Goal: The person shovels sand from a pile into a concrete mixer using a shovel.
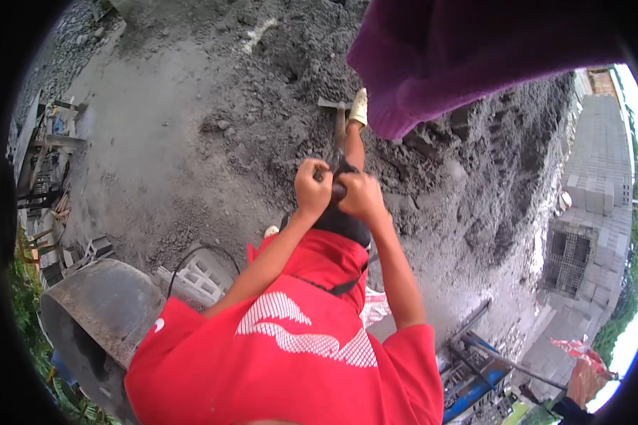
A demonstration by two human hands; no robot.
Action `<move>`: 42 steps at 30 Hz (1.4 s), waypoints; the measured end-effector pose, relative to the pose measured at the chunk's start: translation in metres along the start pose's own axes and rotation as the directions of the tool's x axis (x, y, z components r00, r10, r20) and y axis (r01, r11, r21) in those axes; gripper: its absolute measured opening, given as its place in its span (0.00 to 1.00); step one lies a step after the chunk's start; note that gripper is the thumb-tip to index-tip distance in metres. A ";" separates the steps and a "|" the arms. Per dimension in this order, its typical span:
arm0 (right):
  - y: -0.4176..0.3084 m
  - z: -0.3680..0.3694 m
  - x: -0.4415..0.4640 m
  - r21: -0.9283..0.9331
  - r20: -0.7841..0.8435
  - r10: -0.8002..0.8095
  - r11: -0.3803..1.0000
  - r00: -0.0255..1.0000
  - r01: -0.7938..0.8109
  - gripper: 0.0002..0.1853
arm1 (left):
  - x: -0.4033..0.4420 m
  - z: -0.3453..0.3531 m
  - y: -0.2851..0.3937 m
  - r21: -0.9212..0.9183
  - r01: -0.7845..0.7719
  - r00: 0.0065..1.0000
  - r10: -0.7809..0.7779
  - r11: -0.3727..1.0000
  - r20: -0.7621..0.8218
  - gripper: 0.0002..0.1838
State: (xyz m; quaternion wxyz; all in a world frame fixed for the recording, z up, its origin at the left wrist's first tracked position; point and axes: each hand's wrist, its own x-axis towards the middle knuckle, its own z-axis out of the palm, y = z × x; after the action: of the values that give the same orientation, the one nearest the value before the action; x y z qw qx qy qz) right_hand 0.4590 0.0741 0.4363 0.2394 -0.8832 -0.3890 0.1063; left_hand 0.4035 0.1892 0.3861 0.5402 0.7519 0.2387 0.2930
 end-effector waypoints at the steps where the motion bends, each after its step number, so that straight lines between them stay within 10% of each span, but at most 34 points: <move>1: -0.007 0.006 -0.007 -0.050 0.039 0.026 0.998 0.999 -0.024 0.11 | -0.010 -0.004 -0.006 -0.017 0.080 0.997 -0.080 0.997 0.020 0.03; 8: -0.020 0.059 -0.042 -0.005 -0.017 0.019 1.000 1.000 -0.019 0.11 | -0.053 -0.026 -0.041 0.168 0.029 0.996 -0.014 0.985 -0.088 0.07; 18: -0.048 0.179 -0.043 -0.120 0.370 0.121 0.989 0.921 -0.082 0.10 | -0.115 -0.079 -0.221 0.001 0.594 0.792 -0.584 0.805 -0.178 0.13; 19: -0.052 0.177 -0.056 -0.142 0.405 0.167 0.983 0.899 -0.118 0.10 | -0.114 -0.078 -0.173 0.151 0.350 0.927 -0.319 0.925 -0.197 0.13; 25: -0.064 0.097 -0.057 -0.087 0.296 0.196 0.980 0.935 -0.178 0.13 | -0.093 -0.072 -0.046 0.097 0.213 0.977 -0.210 0.972 -0.044 0.10; 33: -0.150 0.063 -0.090 -0.020 0.315 0.259 0.964 0.913 -0.266 0.18 | -0.097 -0.138 -0.007 -0.281 0.250 0.959 -0.277 0.927 -0.062 0.09; 37: -0.167 0.051 -0.072 0.070 0.272 0.288 0.946 0.918 -0.318 0.17 | -0.075 -0.150 0.005 -0.458 -0.001 0.996 -0.042 0.889 -0.083 0.10; 42: -0.159 0.045 -0.030 0.131 0.318 0.288 0.930 0.903 -0.343 0.19 | -0.033 -0.139 0.010 -0.354 -0.008 0.989 -0.045 0.935 -0.141 0.11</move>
State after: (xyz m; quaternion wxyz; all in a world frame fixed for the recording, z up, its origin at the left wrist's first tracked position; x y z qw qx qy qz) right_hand 0.3206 0.1595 0.4780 0.2390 -0.8830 -0.2602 0.3089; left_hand 0.2829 0.2577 0.4236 0.6501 0.6167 0.2286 0.3806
